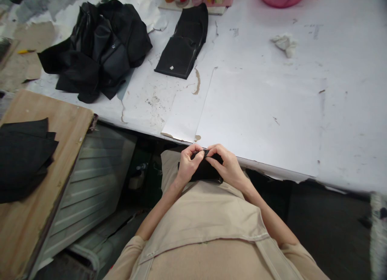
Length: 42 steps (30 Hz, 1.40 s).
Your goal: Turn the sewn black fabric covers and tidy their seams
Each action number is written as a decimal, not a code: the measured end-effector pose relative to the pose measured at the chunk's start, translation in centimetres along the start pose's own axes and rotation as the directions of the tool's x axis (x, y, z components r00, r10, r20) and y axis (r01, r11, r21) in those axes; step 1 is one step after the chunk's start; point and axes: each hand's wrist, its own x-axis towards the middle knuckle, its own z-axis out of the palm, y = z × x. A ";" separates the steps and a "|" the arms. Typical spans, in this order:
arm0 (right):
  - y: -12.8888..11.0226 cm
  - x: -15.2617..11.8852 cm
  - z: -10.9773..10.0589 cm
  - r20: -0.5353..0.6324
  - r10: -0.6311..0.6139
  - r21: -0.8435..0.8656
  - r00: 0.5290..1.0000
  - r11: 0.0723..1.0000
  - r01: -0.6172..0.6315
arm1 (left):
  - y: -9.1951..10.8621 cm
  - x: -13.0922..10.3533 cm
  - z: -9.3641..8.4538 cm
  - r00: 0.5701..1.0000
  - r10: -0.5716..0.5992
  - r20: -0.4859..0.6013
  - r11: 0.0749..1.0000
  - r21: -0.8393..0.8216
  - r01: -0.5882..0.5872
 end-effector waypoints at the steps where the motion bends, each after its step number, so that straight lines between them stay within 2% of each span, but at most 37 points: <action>1: 0.0 0.1 0.0 -0.012 0.031 0.027 0.999 0.999 -0.031 | 0.0 0.0 -0.1 1.000 -0.010 0.005 1.000 -0.007 0.011; 7: 0.4 0.2 -0.4 -0.009 0.213 0.207 0.977 0.956 -0.207 | -0.1 -0.3 -0.2 0.998 -0.023 0.050 0.999 -0.032 0.025; 14: 0.2 0.3 -0.6 0.009 0.254 0.240 0.967 0.938 -0.248 | 0.1 -0.2 -0.1 0.997 -0.045 0.057 0.997 -0.052 0.048; 23: 0.0 0.4 -0.4 -0.012 0.248 0.185 0.969 0.953 -0.242 | 0.3 0.1 -0.7 0.996 -0.046 0.075 0.998 -0.041 0.049; 30: -0.9 0.8 0.2 -0.048 0.120 0.077 0.992 0.990 -0.117 | 2.3 0.6 -2.5 0.968 -0.047 0.246 0.993 0.117 0.018; 34: -0.6 0.8 0.2 -0.101 0.004 -0.028 0.995 1.000 -0.007 | 2.3 0.6 -4.0 0.982 -0.038 0.184 0.999 -0.014 0.041; 37: 0.2 0.5 -0.4 -0.111 -0.028 -0.110 0.993 0.994 0.015 | 2.1 0.6 -5.1 0.994 -0.007 0.112 0.999 -0.052 0.013; 42: 1.1 -0.1 -0.9 -0.075 0.042 0.027 0.996 0.999 -0.041 | 1.6 0.7 -6.0 0.998 0.027 0.053 0.995 -0.097 -0.022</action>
